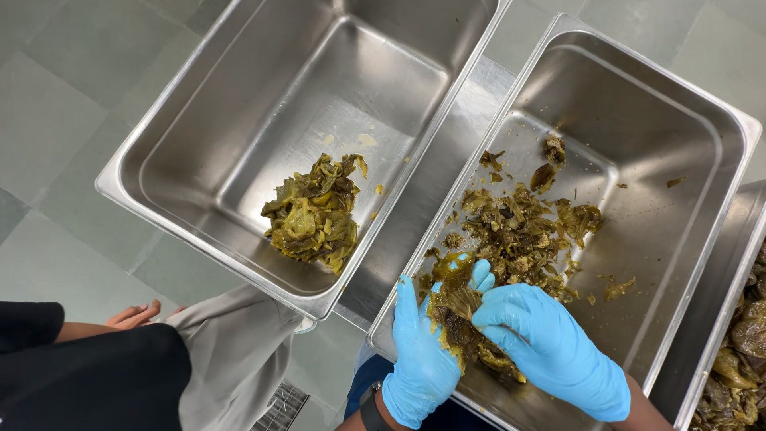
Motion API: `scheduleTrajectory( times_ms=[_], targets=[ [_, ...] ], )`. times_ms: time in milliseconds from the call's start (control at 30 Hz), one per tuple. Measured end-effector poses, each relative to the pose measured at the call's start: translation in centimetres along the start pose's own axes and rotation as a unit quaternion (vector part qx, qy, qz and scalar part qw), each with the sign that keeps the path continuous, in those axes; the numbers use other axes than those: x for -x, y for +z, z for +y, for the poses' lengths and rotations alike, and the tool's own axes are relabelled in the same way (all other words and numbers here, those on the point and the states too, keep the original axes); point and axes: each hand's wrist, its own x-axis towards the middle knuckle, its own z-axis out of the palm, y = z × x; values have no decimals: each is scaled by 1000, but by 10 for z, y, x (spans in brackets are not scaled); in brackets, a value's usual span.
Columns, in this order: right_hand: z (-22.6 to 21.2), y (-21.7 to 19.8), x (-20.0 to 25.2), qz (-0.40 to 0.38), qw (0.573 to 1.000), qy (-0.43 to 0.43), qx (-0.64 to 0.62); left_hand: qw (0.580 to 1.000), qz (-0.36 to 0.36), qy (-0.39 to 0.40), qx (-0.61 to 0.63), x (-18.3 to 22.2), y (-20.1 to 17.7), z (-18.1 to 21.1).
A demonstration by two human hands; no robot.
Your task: The person wearing blue gloves picks pieces of a soft brown food product from a stainless steel tray, tears away and discards unwanted debris into the same tray, and places the cleaned pieces into an adjacent tray. They repeat this piece-by-piece sorting throughout the clip, working from a supply tray at the side.
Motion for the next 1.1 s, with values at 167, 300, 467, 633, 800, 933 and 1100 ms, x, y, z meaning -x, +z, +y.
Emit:
scheduleTrajectory(
  times_ms=[167,300,467,633,800,933,1100],
  targets=[
    [-4,-6,7,21,993,-116,16,991,-75,-25,108,-2,-10,-3],
    [3,-10,29,-4,998,-65,-19,981,-88,-43,168,1,-11,-1],
    [-27,-10,4,98,993,23,60,986,-85,-44,137,1,-16,-4],
    [-28,6,-21,104,982,-78,140,961,-84,53,-256,8,-48,-14],
    [-9,21,-11,53,966,-98,233,988,-101,-65,102,4,-18,1],
    [-12,19,-4,62,970,-114,206,997,-55,-56,28,6,-19,1],
    [-19,16,7,23,975,-106,195,996,-62,-36,52,8,-57,-15]
  ],
)
